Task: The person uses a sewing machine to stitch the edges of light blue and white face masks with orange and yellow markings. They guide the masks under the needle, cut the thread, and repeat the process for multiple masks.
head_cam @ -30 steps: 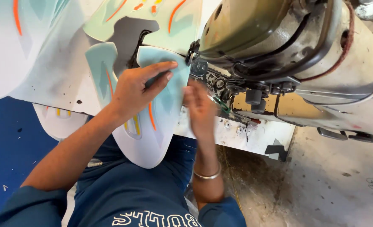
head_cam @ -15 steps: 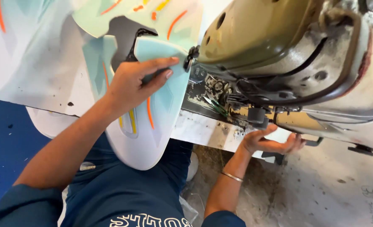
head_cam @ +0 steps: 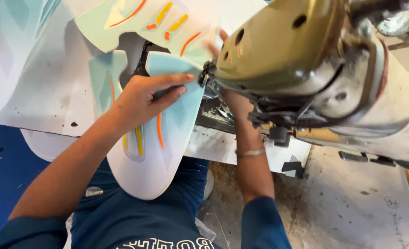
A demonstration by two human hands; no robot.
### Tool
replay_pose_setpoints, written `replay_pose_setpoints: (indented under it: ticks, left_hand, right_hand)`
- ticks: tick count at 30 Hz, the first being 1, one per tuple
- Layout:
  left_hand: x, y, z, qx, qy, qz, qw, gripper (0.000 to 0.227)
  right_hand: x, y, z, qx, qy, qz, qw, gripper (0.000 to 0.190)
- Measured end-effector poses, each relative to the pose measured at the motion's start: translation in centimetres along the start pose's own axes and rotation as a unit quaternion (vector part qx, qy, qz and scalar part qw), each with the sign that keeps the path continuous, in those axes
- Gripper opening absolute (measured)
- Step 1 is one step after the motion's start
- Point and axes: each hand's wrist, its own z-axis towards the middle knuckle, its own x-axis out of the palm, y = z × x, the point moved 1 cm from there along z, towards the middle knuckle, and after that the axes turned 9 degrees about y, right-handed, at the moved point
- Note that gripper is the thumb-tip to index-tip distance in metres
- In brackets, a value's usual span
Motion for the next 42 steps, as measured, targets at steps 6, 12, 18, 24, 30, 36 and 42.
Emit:
replay_pose_setpoints:
  ticks: [6,12,18,24,30,36,42]
  left_hand:
    - [0.0,0.2,0.4,0.049,0.031,-0.033,0.998,0.03]
    - [-0.4,0.0,-0.8,-0.043,0.047,0.004,0.998,0.029]
    - [-0.9,1.7,-8.5,0.053,-0.209,0.265,0.94,0.059]
    - [0.0,8.4,-16.9,-0.147,-0.305,0.101,0.936,0.102]
    - [-3.1,10.2,-17.4,-0.319,-0.196,-0.471,0.798,0.054]
    - [-4.0,4.9,-14.3,-0.15,-0.189,-0.387,0.89,0.038]
    - [-4.3,2.6,-11.5,-0.101,-0.216,-0.328,0.914,0.039]
  right_hand:
    - [8.2,-7.1,11.1,-0.025,0.048,0.102,0.993,0.045]
    - [7.9,-6.7,7.3,0.06,-0.033,0.235,0.97,0.07]
    - [-0.7,12.1,-4.8,0.276,-0.214,0.605,0.716,0.039]
    - [-0.7,20.3,-8.7,0.223,-0.068,0.749,0.621,0.047]
    - [-3.9,21.0,-6.0,0.208,-0.043,0.822,0.528,0.05]
    - [-3.1,19.1,-6.0,0.205,-0.058,0.816,0.537,0.044]
    - [-4.1,18.3,-4.8,0.198,-0.046,0.814,0.544,0.043]
